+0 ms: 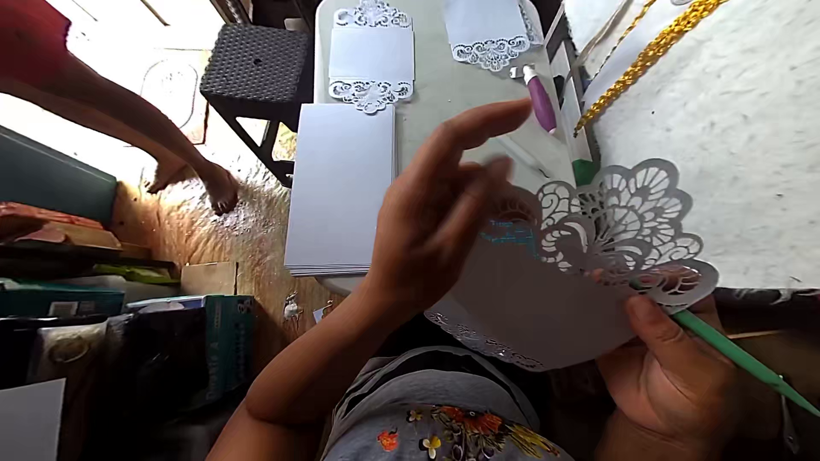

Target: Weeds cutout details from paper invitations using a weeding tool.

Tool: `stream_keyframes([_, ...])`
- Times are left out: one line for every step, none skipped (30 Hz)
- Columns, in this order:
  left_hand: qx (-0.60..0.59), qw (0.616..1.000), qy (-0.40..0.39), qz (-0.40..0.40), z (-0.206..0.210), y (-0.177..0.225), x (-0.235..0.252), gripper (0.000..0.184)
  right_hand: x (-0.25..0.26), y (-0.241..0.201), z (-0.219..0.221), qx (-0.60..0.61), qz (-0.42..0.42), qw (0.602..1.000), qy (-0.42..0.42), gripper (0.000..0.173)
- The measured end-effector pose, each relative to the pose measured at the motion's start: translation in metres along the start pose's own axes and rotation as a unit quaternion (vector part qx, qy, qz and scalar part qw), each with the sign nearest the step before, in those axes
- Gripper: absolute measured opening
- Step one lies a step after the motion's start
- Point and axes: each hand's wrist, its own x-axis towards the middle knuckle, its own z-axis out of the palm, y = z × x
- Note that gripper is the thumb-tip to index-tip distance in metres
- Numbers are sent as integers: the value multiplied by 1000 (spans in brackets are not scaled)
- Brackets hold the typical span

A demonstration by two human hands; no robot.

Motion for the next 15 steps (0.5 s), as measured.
stream_keyframes([-29,999,16,-26,1,1,-1,33,0,0,-1,0,4,1000,0,25])
stream_keyframes([-51,997,24,-44,1,1,-2,35,-1,0,-1,1,7,1000,1,25])
stream_keyframes([-61,997,22,-53,0,1,-4,35,-1,0,-1,3,9,1000,1,24])
stream_keyframes([-61,996,12,-56,-1,0,-6,34,-1,0,-2,7,10,1000,0,24])
stream_keyframes([-59,997,-3,-52,-2,-1,-7,33,-1,0,-2,9,13,1000,0,24])
stream_keyframes([-63,997,-16,-45,-2,-2,-9,33,-1,0,-2,12,14,1000,0,24])
stream_keyframes([-69,996,-29,-39,-3,-3,-10,37,-1,0,-1,12,16,1000,1,24])
stream_keyframes([-75,996,-40,-35,-2,-3,-10,42,-2,1,-1,12,18,1000,5,23])
stream_keyframes([-77,995,-49,-34,-1,-3,-11,45,-2,1,-1,12,18,1000,7,23])
stream_keyframes([-75,995,-55,-35,0,-1,-11,46,-2,1,-1,11,18,1000,8,22])
stream_keyframes([-68,995,-59,-32,1,0,-11,46,-3,1,-1,8,18,1000,9,21])
stream_keyframes([-62,996,-59,-26,2,-1,-10,43,-3,1,-1,4,17,1000,9,22])
stream_keyframes([-57,997,-55,-20,2,-3,-10,40,-4,2,-1,2,16,1000,8,22])
stream_keyframes([-50,997,-50,-17,3,-4,-9,39,-4,2,-1,-1,14,1000,9,22])
stream_keyframes([-43,998,-49,-18,3,-3,-9,40,-4,1,-1,-4,13,1000,10,22])
